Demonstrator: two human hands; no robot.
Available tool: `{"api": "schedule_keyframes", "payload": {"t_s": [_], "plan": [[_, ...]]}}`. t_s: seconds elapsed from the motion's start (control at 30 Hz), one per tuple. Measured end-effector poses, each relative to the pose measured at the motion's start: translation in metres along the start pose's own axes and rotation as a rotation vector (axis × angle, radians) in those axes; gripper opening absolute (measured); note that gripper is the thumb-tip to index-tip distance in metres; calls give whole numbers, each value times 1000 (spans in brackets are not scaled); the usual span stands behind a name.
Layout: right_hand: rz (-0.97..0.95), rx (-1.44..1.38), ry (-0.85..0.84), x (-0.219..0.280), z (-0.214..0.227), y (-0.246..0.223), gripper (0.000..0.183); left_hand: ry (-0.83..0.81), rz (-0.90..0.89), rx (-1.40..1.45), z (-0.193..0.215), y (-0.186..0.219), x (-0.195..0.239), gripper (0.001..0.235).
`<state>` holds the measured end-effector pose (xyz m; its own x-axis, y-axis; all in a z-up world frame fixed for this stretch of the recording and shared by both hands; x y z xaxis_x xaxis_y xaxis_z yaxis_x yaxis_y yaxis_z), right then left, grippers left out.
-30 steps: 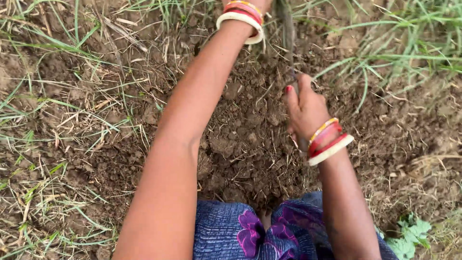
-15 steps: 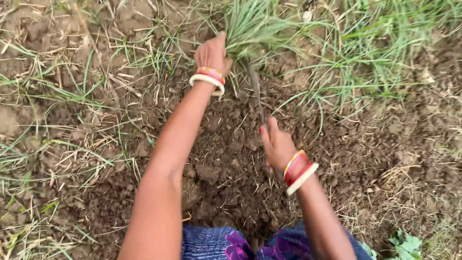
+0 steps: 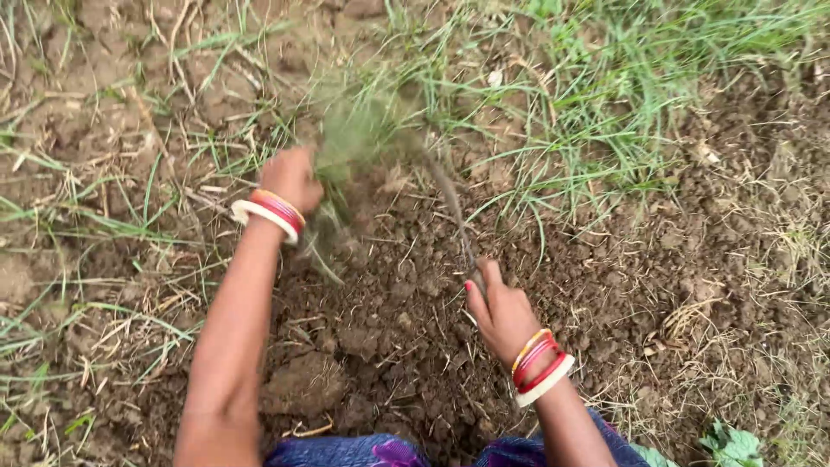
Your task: Weeding a field by hand and using a curved digging tool to pull up grass and clear soil around plants.
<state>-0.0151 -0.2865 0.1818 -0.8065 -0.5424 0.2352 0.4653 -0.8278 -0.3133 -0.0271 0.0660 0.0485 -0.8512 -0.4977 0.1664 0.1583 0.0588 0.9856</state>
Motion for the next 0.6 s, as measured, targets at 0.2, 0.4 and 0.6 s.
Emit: {"api": "schedule_keyframes", "payload": {"t_s": [0.2, 0.4, 0.6], "plan": [[-44, 101, 11, 8, -5, 47, 38, -84, -253, -514, 8, -23, 15, 30], [-246, 56, -53, 20, 32, 54, 39, 228, -142, -429, 13, 12, -2, 42], [-113, 43, -38, 33, 5, 105, 35, 134, -190, -557, -34, 73, -15, 54]]}}
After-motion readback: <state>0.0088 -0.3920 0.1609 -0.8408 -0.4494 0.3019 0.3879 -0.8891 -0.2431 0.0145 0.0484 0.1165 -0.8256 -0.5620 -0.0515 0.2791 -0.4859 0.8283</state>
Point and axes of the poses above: each hand's wrist, its own x-axis away from the middle knuckle, its own z-axis out of the back of the hand, y = z × x, the point moved 4 cm from there along -x, towards the middle knuckle, and after that the axes turned 4 degrees about x, right-handed, at the moved point
